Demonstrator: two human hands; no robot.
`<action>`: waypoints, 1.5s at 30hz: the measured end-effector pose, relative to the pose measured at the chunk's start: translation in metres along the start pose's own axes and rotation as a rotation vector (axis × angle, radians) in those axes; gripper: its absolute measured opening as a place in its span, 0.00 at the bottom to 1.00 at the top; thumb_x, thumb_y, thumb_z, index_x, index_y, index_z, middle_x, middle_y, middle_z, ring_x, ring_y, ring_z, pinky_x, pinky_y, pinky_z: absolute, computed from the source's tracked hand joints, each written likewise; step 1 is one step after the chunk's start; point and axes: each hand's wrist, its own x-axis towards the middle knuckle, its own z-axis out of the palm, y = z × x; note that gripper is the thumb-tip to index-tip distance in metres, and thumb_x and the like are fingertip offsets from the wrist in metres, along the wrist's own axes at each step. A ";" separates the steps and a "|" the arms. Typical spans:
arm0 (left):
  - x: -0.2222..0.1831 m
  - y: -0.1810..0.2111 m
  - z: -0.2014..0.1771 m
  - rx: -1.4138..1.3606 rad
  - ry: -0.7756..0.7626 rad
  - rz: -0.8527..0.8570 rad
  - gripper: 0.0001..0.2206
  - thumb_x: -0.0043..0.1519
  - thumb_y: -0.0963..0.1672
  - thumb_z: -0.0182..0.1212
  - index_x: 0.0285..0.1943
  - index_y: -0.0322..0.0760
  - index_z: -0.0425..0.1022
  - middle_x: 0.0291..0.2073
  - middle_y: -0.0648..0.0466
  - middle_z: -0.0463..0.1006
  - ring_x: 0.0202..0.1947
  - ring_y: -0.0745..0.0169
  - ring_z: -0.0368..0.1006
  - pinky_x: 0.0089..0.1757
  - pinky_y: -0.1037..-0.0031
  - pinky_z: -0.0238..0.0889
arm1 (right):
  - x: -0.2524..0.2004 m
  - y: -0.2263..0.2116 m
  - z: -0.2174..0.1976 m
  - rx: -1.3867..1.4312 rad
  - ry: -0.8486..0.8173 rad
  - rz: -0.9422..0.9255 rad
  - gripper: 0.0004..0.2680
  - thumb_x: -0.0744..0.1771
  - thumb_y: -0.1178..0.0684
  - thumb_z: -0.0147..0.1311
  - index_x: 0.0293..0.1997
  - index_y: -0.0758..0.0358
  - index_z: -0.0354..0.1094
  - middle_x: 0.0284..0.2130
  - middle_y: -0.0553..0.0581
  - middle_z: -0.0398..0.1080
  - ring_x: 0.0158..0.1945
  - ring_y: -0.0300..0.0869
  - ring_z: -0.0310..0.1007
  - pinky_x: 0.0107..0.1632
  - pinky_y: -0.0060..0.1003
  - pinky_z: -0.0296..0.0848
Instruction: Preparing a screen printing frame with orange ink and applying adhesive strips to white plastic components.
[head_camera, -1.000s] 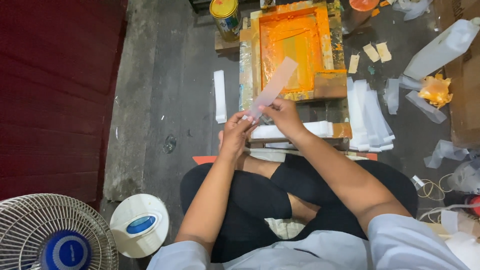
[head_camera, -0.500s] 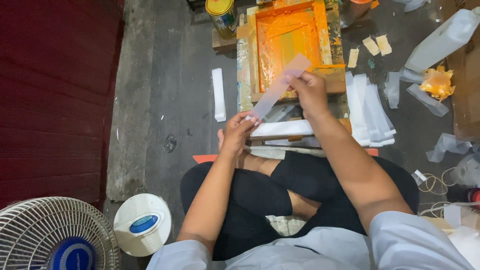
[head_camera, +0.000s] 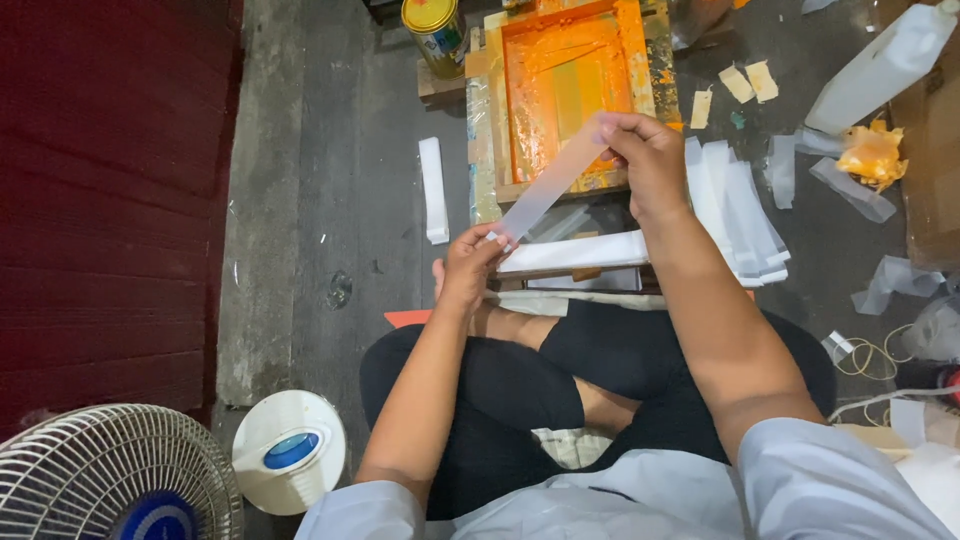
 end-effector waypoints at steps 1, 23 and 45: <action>0.001 -0.002 -0.002 0.001 -0.001 0.000 0.13 0.58 0.37 0.71 0.51 0.28 0.79 0.30 0.47 0.81 0.39 0.50 0.83 0.48 0.63 0.76 | 0.003 0.002 -0.002 0.001 0.001 0.000 0.07 0.67 0.57 0.63 0.48 0.64 0.77 0.28 0.54 0.74 0.29 0.34 0.76 0.32 0.20 0.70; 0.002 0.001 -0.023 -0.169 -0.007 -0.008 0.08 0.59 0.34 0.64 0.47 0.27 0.77 0.39 0.46 0.80 0.49 0.40 0.80 0.54 0.50 0.73 | 0.007 -0.008 -0.021 -0.246 -0.286 -0.075 0.06 0.65 0.59 0.58 0.44 0.61 0.77 0.26 0.51 0.69 0.31 0.30 0.67 0.36 0.22 0.67; 0.006 0.010 -0.017 0.063 -0.053 0.078 0.20 0.56 0.35 0.68 0.59 0.30 0.77 0.35 0.50 0.77 0.33 0.61 0.79 0.37 0.82 0.74 | -0.011 -0.005 -0.023 -0.171 -0.142 -0.106 0.10 0.63 0.62 0.55 0.47 0.63 0.73 0.26 0.53 0.74 0.23 0.31 0.72 0.29 0.21 0.73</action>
